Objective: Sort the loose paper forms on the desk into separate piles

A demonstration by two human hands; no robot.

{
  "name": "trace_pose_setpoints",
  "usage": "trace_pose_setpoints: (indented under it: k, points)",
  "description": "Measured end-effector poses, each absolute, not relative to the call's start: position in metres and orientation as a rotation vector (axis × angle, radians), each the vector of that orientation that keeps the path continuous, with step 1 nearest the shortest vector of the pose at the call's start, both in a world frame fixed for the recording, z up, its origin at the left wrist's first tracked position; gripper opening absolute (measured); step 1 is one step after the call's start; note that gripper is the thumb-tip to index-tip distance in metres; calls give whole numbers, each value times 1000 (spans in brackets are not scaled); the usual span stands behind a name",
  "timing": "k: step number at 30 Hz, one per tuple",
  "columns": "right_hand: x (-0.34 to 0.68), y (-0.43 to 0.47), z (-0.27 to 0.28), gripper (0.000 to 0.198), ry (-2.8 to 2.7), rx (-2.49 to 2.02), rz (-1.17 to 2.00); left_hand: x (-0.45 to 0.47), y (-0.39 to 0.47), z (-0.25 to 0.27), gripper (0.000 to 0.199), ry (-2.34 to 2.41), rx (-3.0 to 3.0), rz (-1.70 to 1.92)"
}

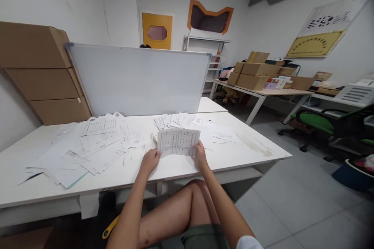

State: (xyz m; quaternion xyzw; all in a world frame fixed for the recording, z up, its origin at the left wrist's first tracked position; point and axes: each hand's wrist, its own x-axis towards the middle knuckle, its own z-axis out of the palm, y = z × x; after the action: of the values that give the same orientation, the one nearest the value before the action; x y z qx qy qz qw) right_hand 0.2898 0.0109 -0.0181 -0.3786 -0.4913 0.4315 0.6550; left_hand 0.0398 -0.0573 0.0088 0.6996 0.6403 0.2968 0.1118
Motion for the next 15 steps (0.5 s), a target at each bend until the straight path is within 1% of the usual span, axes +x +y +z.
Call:
trace_pose_setpoints:
  k: [4,8,10,12,15]
  points:
    - [291,8,-16,19,-1126,-890,935,39,-58,10,19,1867,2006,901]
    - [291,5,-15,17,-1139,-915,909,37,-59,9,29,1751,1901,1000]
    - [291,5,-15,14,-1149,-910,912,36,-59,8,30,1653,1903,1073]
    - [291,5,-15,13,-1156,-897,920,36,-60,8,28,1592,1921,1117]
    - [291,6,-16,11,-1159,-878,927,37,-59,8,21,1692,1891,1077]
